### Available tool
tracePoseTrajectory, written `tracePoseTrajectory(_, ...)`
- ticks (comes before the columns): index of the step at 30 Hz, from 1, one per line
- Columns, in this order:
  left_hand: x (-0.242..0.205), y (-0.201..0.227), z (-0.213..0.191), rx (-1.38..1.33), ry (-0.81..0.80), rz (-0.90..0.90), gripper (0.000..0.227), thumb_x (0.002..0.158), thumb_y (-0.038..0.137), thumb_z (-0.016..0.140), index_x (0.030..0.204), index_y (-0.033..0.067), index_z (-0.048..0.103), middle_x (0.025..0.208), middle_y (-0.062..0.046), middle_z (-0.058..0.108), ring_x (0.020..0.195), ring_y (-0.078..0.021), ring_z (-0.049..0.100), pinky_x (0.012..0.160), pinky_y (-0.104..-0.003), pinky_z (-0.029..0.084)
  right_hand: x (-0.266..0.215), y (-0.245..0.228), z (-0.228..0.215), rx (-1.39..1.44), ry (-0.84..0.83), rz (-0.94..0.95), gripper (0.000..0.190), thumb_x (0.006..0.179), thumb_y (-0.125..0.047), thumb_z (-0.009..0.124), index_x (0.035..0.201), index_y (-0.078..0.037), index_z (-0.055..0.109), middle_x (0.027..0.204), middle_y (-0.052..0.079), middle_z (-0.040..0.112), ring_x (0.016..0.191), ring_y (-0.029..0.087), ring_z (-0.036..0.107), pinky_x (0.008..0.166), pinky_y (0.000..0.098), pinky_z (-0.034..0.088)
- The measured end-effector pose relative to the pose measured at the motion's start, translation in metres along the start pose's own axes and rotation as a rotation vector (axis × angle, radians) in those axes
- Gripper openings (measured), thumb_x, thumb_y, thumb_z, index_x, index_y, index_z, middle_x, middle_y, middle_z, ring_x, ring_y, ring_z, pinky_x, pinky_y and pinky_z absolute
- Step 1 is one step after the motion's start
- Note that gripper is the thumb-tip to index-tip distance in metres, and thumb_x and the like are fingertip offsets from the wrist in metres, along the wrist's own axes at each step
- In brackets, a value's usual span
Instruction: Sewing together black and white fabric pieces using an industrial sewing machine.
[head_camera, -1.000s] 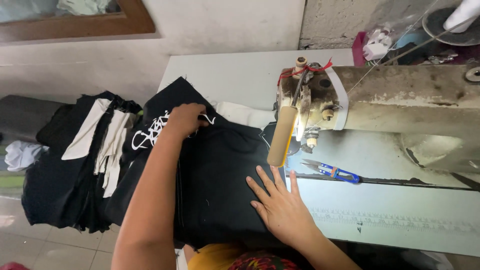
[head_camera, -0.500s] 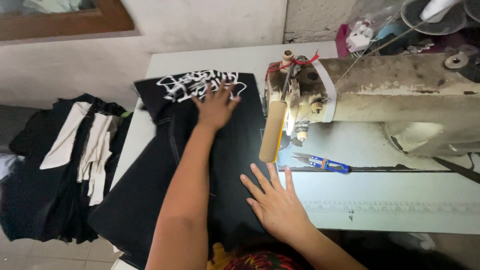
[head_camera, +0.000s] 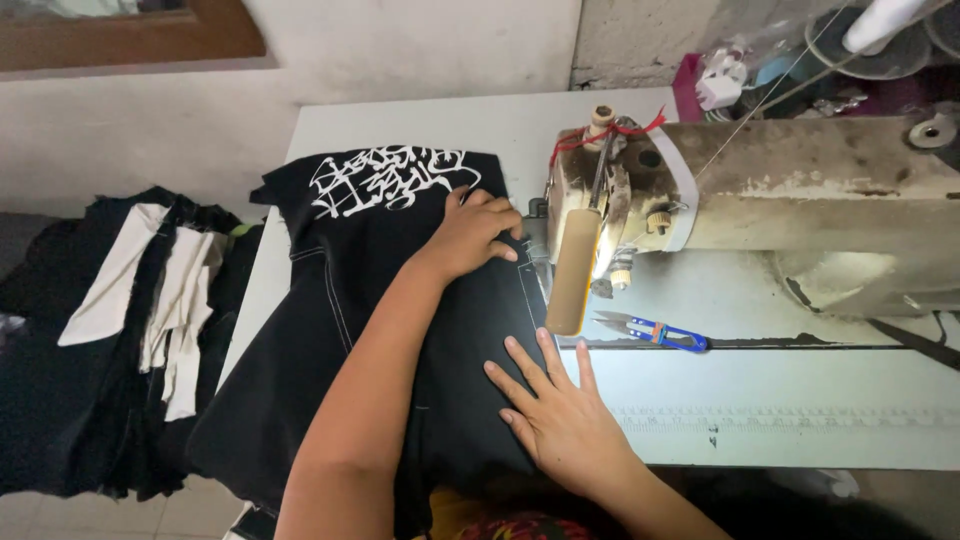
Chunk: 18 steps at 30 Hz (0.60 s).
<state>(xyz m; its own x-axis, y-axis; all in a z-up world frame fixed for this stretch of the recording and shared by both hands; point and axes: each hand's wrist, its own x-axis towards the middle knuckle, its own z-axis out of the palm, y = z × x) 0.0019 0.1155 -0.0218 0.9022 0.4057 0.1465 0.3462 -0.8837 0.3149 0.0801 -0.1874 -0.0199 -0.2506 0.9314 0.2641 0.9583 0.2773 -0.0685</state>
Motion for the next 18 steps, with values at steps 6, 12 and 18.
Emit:
tracePoseTrajectory(6, -0.013, 0.012, -0.006, -0.149, 0.136, 0.077, 0.033, 0.077, 0.024, 0.087, 0.080, 0.0227, 0.054, 0.090, 0.014, 0.064, 0.114, -0.0178, 0.052, 0.104, -0.045, 0.021, 0.001, -0.002, -0.005, -0.036, 0.018, 0.001, 0.054, 0.104, -0.047, 0.043, 0.154, -0.028, 0.044, 0.162, 0.005, 0.038, 0.151, 0.041, 0.026, 0.112, 0.0689, 0.022)
tracePoseTrajectory(12, -0.009, 0.012, -0.001, -0.093, 0.016, 0.115, 0.024, 0.085, 0.031, 0.080, 0.107, 0.0325, 0.071, 0.097, 0.011, 0.059, 0.097, -0.0183, 0.044, 0.095, -0.042, 0.025, 0.000, -0.001, -0.003, -0.030, -0.009, 0.005, 0.056, 0.104, -0.047, 0.042, 0.157, -0.029, 0.041, 0.165, 0.004, 0.034, 0.154, 0.040, 0.021, 0.110, 0.0672, 0.023)
tracePoseTrajectory(18, -0.009, 0.013, -0.002, -0.172, 0.051, 0.163, 0.026, 0.081, 0.022, 0.081, 0.083, 0.0233, 0.055, 0.120, 0.014, 0.065, 0.133, -0.0211, 0.042, 0.108, -0.047, 0.018, 0.001, -0.001, -0.003, -0.023, -0.036, 0.019, 0.055, 0.104, -0.047, 0.042, 0.156, -0.030, 0.042, 0.165, 0.004, 0.035, 0.153, 0.039, 0.022, 0.109, 0.0667, 0.026)
